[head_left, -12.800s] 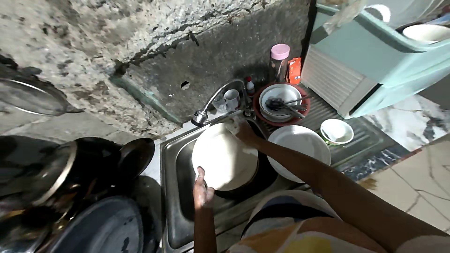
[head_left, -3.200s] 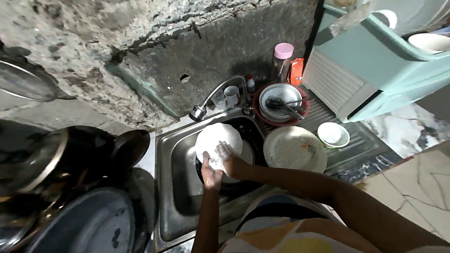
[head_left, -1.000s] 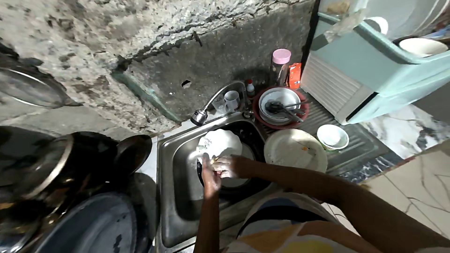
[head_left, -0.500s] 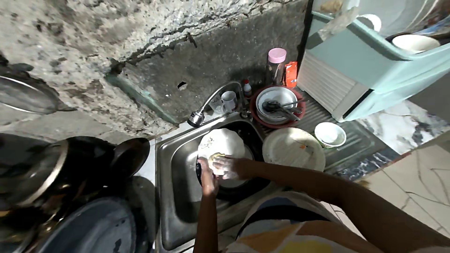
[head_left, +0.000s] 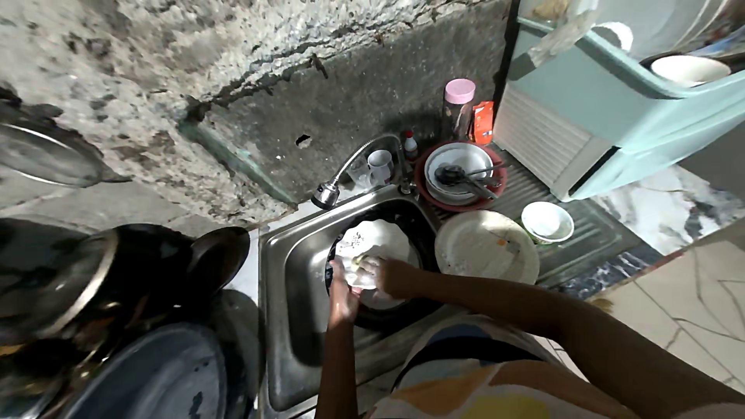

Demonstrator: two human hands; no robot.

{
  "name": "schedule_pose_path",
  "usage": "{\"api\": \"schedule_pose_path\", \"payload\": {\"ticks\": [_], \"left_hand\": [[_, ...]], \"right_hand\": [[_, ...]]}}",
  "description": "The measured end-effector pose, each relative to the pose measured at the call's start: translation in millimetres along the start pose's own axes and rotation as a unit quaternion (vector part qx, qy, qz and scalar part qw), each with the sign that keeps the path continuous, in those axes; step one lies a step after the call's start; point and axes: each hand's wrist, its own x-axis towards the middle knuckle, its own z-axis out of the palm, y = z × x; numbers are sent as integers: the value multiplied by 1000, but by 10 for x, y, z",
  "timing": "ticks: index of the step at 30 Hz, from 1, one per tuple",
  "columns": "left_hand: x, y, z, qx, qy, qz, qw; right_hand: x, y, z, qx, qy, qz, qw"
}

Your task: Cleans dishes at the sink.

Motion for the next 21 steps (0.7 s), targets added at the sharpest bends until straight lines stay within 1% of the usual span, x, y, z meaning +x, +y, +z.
{"api": "schedule_pose_path", "payload": {"ticks": [1, 3, 5, 6, 7, 8, 10, 11, 13, 16, 17, 19, 20, 21], "left_hand": [[13, 31, -39, -21, -4, -18, 1000], [23, 76, -47, -57, -36, -42, 997], [51, 61, 22, -43, -41, -49, 997], [87, 27, 36, -31, -45, -49, 997], [132, -13, 47, -27, -48, -45, 997], [186, -70, 56, -30, -38, -30, 998], [280, -191, 40, -36, -12, 17, 999], [306, -235, 11, -37, -15, 29, 999], [266, -275, -47, -59, -48, 25, 997], [9, -248, -33, -140, -113, -7, 984], [-74, -250, -28, -169, -133, -20, 976], [-193, -245, 0, -204, -155, -33, 966], [-220, -232, 23, -217, -171, -31, 961], [-227, -210, 59, -224, -186, -24, 956]], "right_hand": [[-10, 26, -26, -5, 3, 3, 1000], [23, 56, -159, 0, 14, 12, 1000], [100, 128, -204, 45, 53, 33, 997], [161, 153, -248, 86, 70, 58, 992], [224, 47, -463, 145, 43, 128, 980], [269, -24, -663, 202, 28, 177, 963], [301, -27, -893, 279, 49, 230, 931], [298, 15, -943, 289, 73, 248, 922], [265, 119, -1039, 270, 95, 309, 907], [279, 224, -1127, 203, 73, 401, 891], [305, 226, -1106, 177, 87, 420, 886], [350, 178, -1052, 149, 130, 426, 883], [361, 138, -1029, 155, 152, 409, 886], [364, 93, -992, 161, 157, 388, 894]]}}
